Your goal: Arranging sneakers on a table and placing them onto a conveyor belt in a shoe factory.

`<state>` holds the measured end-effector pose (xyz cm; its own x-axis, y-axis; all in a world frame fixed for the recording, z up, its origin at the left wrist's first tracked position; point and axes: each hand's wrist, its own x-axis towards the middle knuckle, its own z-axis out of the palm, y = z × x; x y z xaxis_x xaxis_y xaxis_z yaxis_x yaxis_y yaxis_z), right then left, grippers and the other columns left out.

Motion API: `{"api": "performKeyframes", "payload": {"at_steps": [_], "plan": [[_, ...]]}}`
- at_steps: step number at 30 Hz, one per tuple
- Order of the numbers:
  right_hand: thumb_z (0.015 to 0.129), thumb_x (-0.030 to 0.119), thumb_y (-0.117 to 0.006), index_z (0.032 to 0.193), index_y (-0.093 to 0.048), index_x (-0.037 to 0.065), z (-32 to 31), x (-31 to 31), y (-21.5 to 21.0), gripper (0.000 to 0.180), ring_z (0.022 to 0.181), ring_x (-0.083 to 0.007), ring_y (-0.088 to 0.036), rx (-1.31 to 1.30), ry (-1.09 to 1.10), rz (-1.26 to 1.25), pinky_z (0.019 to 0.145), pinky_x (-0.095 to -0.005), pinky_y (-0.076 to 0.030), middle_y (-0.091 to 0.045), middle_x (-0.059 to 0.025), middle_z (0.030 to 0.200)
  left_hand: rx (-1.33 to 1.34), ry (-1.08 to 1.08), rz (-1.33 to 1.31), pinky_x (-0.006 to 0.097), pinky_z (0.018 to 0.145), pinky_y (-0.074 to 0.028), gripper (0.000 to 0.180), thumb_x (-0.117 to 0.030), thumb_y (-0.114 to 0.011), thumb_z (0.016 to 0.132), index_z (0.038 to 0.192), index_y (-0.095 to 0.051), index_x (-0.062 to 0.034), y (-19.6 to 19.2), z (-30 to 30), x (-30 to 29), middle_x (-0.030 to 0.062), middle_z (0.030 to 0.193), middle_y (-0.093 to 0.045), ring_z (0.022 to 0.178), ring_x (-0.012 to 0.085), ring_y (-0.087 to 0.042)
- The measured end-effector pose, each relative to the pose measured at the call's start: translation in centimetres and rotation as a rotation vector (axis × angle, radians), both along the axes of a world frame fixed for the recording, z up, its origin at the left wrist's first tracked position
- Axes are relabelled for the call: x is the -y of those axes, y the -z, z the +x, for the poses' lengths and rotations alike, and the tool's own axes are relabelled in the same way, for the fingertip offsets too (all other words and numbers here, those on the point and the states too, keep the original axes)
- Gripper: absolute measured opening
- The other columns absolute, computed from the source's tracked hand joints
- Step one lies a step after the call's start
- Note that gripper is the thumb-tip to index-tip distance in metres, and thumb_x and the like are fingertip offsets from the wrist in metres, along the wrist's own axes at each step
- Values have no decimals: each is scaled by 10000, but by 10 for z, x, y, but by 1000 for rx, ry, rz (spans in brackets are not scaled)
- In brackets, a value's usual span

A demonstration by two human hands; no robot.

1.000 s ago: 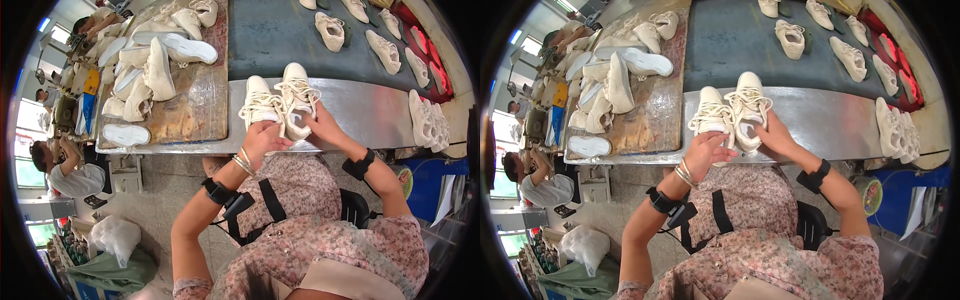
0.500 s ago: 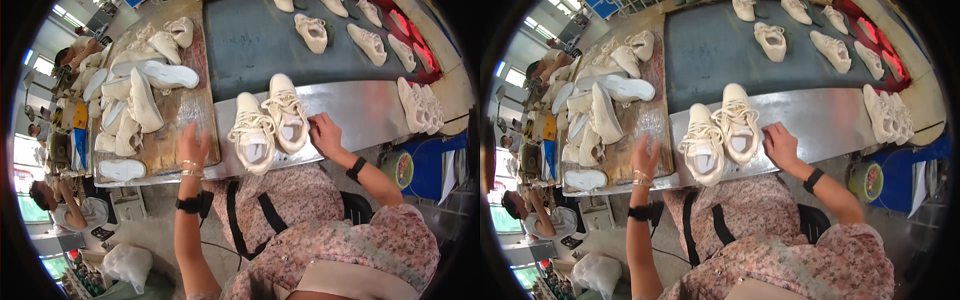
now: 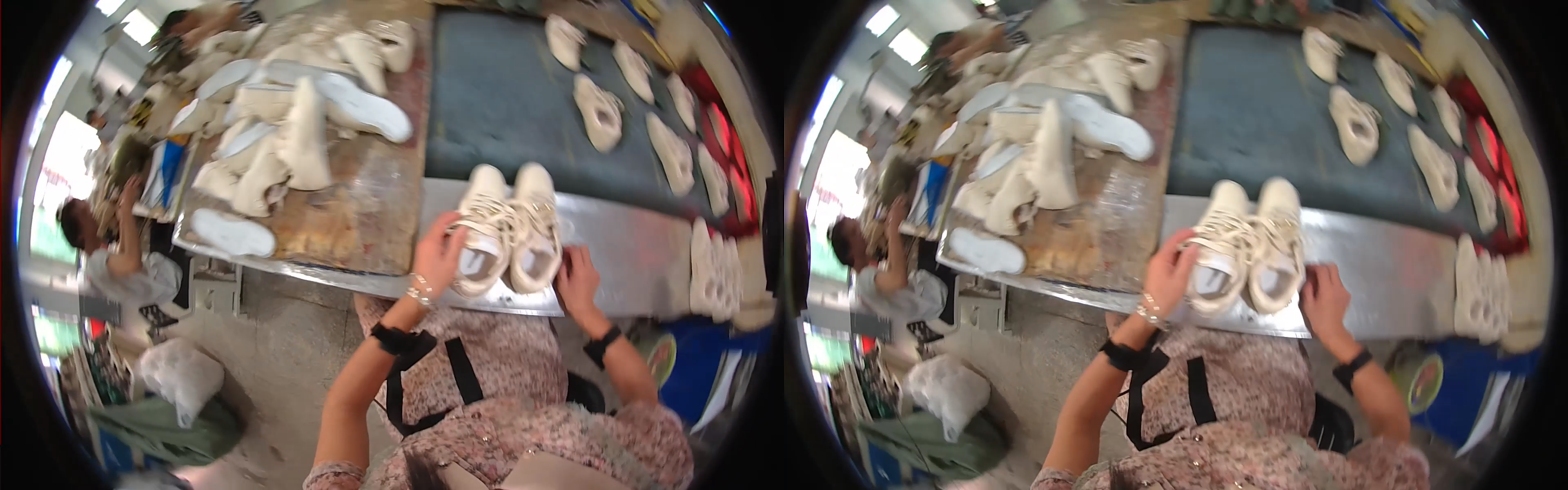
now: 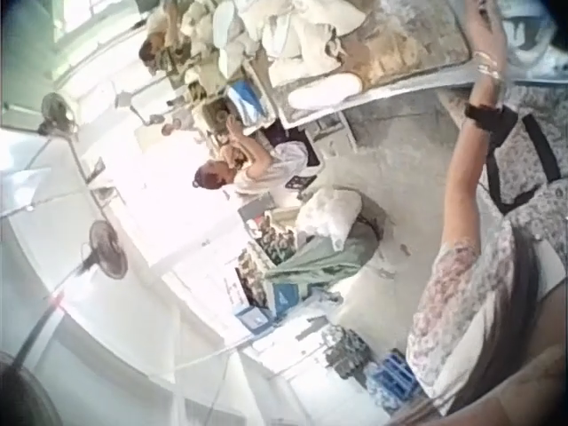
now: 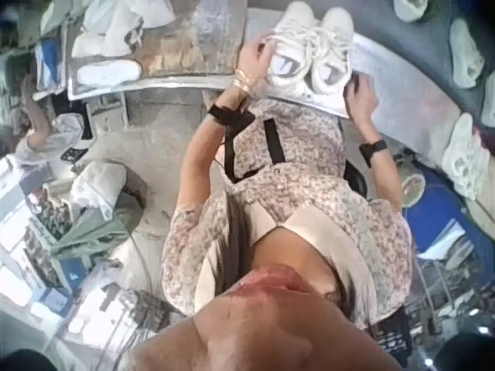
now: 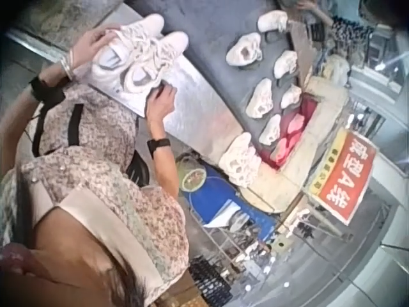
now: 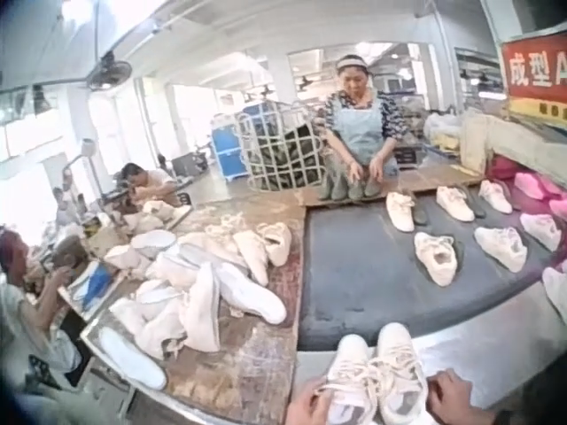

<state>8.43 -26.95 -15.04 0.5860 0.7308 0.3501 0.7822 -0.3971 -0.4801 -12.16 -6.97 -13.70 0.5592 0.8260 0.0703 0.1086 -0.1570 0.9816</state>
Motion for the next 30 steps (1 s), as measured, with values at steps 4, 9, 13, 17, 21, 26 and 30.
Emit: {"api": "performKeyframes", "payload": {"at_steps": [4,9,13,17,21,26,30], "plan": [[752,52,-562,970,-615,111,-3,-3,-4,231,713,-318,-597,7,29,-42,584,-411,-474,-557,-101,851,-50,-71,71,212,585,-416,252,-178,-572,935,1122,-605,-13,-13,29,-18,-13,732,-562,662,50,-486],[750,46,-599,945,-609,111,3,-19,-19,206,711,-310,-598,24,-9,47,561,-405,-469,-562,-96,852,-73,-147,-41,317,675,-479,246,-182,-518,964,1111,-580,4,-32,36,-23,113,888,-645,739,149,-582],[751,74,-610,934,-605,106,9,-6,-11,185,703,-303,-601,89,36,-73,549,-421,-467,-562,-87,862,133,-165,6,314,902,-435,296,-186,-462,988,1168,-556,30,-3,49,-7,133,1087,-613,1008,205,-562],[757,106,-619,919,-606,104,0,6,-4,162,723,-299,-604,52,-3,-3,535,-420,-468,-554,-95,851,136,-147,22,301,956,-416,393,-271,-395,1013,1220,-563,18,18,41,-19,101,1165,-619,1099,189,-554],[768,120,-617,925,-596,106,-6,7,-10,159,732,-303,-599,46,13,-60,552,-425,-472,-551,-93,869,296,-181,-359,342,918,-438,469,-365,-363,1013,1185,-594,5,8,22,-46,90,1152,-628,1067,222,-574],[790,86,-596,940,-592,87,3,-6,-20,149,720,-320,-599,79,-9,8,551,-429,-469,-554,-102,864,-338,-160,353,418,943,-425,339,-268,-475,962,1155,-587,-14,-21,5,-108,190,1208,-579,1062,383,-555],[786,74,-602,948,-592,80,8,-16,-16,162,712,-306,-604,71,-9,-19,548,-414,-478,-554,-88,857,-630,-208,991,471,1019,-345,315,-216,-518,901,1146,-593,-33,5,-22,-130,173,1251,-557,1180,355,-487]]}}
